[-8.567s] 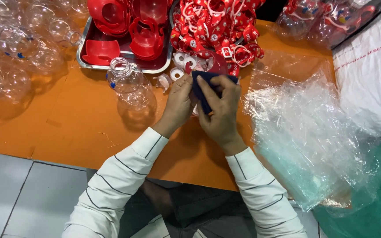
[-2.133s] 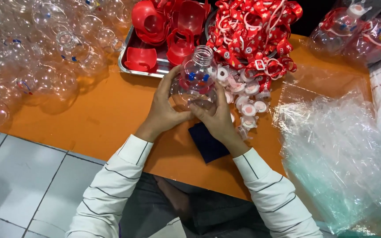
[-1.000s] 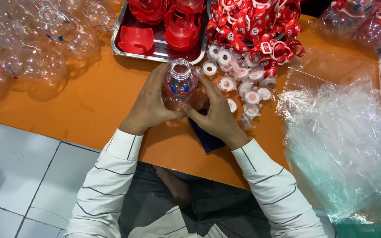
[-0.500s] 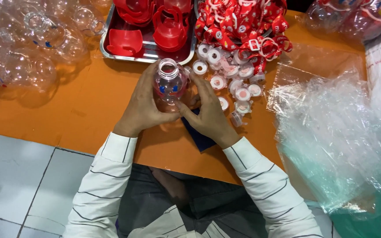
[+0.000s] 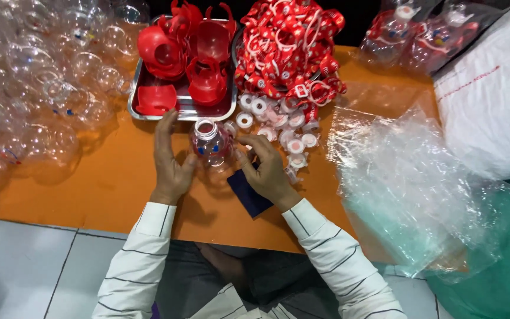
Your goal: Cleaning a red plastic component with a cloth and then inspecting and organizing red lanyards on a workspace.
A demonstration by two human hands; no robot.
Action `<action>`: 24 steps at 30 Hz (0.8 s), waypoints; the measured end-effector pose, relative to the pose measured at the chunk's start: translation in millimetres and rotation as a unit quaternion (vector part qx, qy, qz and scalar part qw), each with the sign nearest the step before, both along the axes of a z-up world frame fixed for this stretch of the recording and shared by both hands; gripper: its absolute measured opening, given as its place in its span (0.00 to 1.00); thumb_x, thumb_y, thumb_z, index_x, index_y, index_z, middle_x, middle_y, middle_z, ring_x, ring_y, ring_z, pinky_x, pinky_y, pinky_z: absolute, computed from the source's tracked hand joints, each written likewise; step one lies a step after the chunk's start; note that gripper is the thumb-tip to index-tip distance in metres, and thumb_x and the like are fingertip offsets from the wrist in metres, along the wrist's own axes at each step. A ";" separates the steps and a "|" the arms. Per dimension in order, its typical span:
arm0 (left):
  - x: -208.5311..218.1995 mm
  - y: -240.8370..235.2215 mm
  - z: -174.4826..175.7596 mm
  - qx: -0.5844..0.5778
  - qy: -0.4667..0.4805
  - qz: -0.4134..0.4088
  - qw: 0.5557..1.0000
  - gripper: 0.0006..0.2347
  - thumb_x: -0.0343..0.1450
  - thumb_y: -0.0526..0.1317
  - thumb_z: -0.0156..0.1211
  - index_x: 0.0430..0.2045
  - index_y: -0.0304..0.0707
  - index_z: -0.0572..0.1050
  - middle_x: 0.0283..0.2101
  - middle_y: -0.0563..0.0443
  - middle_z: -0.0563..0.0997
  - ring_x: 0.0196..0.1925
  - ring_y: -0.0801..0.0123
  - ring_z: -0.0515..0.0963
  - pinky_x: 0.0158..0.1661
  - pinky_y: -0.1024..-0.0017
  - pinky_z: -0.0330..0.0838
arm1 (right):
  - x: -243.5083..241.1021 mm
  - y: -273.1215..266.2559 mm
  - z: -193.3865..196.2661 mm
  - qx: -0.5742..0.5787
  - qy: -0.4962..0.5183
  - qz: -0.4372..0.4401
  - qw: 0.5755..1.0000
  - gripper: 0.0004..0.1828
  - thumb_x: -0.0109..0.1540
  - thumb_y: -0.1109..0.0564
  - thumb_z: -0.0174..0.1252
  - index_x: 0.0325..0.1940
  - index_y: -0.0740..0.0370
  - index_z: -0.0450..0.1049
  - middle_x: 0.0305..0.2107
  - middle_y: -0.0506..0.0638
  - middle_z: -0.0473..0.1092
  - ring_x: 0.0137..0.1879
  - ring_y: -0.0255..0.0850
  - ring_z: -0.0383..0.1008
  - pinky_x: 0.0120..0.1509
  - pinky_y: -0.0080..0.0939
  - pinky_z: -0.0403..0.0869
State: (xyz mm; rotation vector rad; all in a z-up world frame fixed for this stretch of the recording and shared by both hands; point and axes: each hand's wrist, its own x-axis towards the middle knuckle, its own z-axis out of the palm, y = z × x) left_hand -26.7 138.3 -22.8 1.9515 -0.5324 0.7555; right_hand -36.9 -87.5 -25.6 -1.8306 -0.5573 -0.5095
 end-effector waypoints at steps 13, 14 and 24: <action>54.9 -162.9 63.7 -0.010 -0.080 -0.063 0.995 0.16 0.70 0.31 0.56 0.53 0.30 0.73 0.51 0.38 0.77 0.57 0.44 0.76 0.58 0.54 0.69 | 101.8 -74.8 39.1 0.039 0.045 -0.086 0.995 0.12 0.69 0.53 0.56 0.50 0.63 0.78 0.32 0.56 0.76 0.36 0.45 0.78 0.37 0.42 0.72; 71.2 -175.0 57.7 0.029 -0.046 -0.044 0.998 0.18 0.68 0.29 0.53 0.54 0.25 0.70 0.54 0.30 0.73 0.60 0.38 0.72 0.61 0.50 0.65 | 114.2 -79.0 41.8 0.060 0.041 -0.100 0.992 0.12 0.70 0.54 0.55 0.51 0.63 0.78 0.33 0.56 0.75 0.39 0.43 0.77 0.41 0.41 0.73; 157.4 -228.0 26.9 0.235 0.152 0.058 0.958 0.26 0.65 0.35 0.60 0.61 0.31 0.68 0.70 0.27 0.59 0.73 0.32 0.55 0.68 0.40 0.53 | 207.5 -109.4 50.0 0.028 0.033 -0.098 0.994 0.23 0.74 0.45 0.49 0.59 0.67 0.75 0.44 0.69 0.73 0.59 0.62 0.72 0.65 0.59 0.67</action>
